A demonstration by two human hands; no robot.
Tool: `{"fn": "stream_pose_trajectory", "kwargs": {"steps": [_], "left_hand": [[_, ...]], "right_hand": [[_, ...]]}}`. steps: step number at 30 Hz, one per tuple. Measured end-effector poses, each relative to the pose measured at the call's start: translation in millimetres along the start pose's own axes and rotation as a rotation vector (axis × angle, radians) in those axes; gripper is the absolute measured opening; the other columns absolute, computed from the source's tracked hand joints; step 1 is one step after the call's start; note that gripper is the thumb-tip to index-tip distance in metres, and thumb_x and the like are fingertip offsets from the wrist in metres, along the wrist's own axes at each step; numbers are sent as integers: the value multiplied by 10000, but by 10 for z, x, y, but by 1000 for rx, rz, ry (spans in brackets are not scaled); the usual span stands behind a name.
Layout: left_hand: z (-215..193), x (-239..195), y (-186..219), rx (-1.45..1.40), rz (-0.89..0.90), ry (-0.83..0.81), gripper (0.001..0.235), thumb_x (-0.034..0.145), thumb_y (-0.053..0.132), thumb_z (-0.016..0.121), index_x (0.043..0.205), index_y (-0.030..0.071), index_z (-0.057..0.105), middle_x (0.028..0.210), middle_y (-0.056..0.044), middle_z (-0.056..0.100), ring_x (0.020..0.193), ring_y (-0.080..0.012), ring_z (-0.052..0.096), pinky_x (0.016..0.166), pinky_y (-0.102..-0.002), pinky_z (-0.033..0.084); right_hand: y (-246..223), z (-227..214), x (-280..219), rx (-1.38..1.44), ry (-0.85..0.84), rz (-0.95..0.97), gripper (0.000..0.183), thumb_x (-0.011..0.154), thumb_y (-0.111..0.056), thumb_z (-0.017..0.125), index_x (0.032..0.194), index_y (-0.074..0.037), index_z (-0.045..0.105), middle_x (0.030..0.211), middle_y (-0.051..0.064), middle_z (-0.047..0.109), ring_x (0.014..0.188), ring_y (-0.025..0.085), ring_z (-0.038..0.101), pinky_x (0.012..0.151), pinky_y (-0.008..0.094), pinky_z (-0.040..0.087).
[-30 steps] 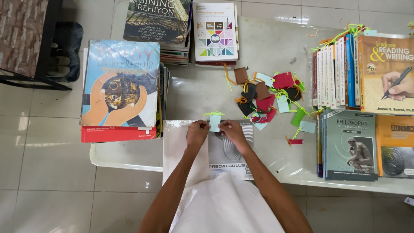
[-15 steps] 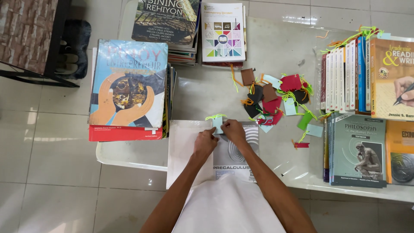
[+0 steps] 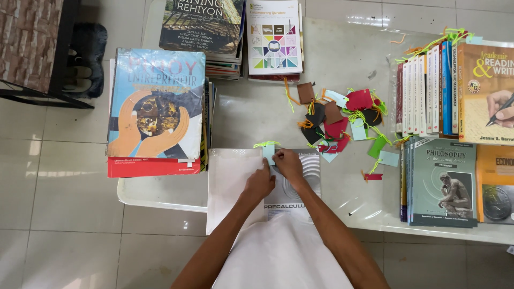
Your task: The person repeatedly picks up textbooks from a table, opens them to the front page, and attaches a small colored tag to the top edge of the page. After tagging, the book is placed into a growing stack on the right side of the table. This process is repeated for several different books.
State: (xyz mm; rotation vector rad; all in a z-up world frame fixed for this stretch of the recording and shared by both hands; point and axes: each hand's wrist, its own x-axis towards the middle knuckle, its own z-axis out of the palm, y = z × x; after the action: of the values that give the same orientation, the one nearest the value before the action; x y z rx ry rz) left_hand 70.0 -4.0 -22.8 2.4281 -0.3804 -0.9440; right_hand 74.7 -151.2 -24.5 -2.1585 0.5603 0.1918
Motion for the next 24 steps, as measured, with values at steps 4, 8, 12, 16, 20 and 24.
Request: {"fn": "stream_pose_trajectory", "kwargs": {"steps": [4,8,12,16,20,24], "left_hand": [[67,7,-5,49,18,-18,853,978,331,569,1581,-83,131,984,-289,697,888,-435,714,810,-521,583],[-56,-152,80,29,18,17,822,976,334,581,1576,-65,187,978,-276,701,881,-425,714,804,-510,584],[-550,-715,304,-125,19,250,515,947,266,618,1416,88,503,1037,-172,718,912,-363,721,801,-477,584],[-724,-1242,151,-294,114,715,269,888,87,702,1153,128,717,1192,-118,639,1092,-338,659,850,-441,565],[-851,-1578,-2,-55,7,911,422,753,21,766,1150,132,678,1259,-157,578,1183,-386,563,960,-508,477],[-801,-1651,-119,-406,-107,897,711,748,2,747,1401,60,472,1298,-242,489,1157,-443,542,910,-501,486]], "right_hand": [[-5,7,14,4,10,12,211,846,-255,757,911,-55,768,824,117,765,749,270,738,673,365,550],[-2,18,-6,-10,18,53,220,845,-263,759,908,-53,775,826,112,768,742,262,737,667,370,552],[-46,15,-5,5,34,71,217,832,-254,769,892,-45,783,791,113,766,704,248,736,651,367,553],[33,5,21,27,4,101,216,833,-253,774,895,-47,788,762,107,763,670,235,727,638,364,544],[-7,-9,24,11,-25,131,203,832,-254,779,911,-68,803,753,93,764,652,215,713,628,356,527],[28,25,-25,34,5,113,200,837,-244,778,923,-66,806,759,91,768,646,202,705,619,351,520]]}}
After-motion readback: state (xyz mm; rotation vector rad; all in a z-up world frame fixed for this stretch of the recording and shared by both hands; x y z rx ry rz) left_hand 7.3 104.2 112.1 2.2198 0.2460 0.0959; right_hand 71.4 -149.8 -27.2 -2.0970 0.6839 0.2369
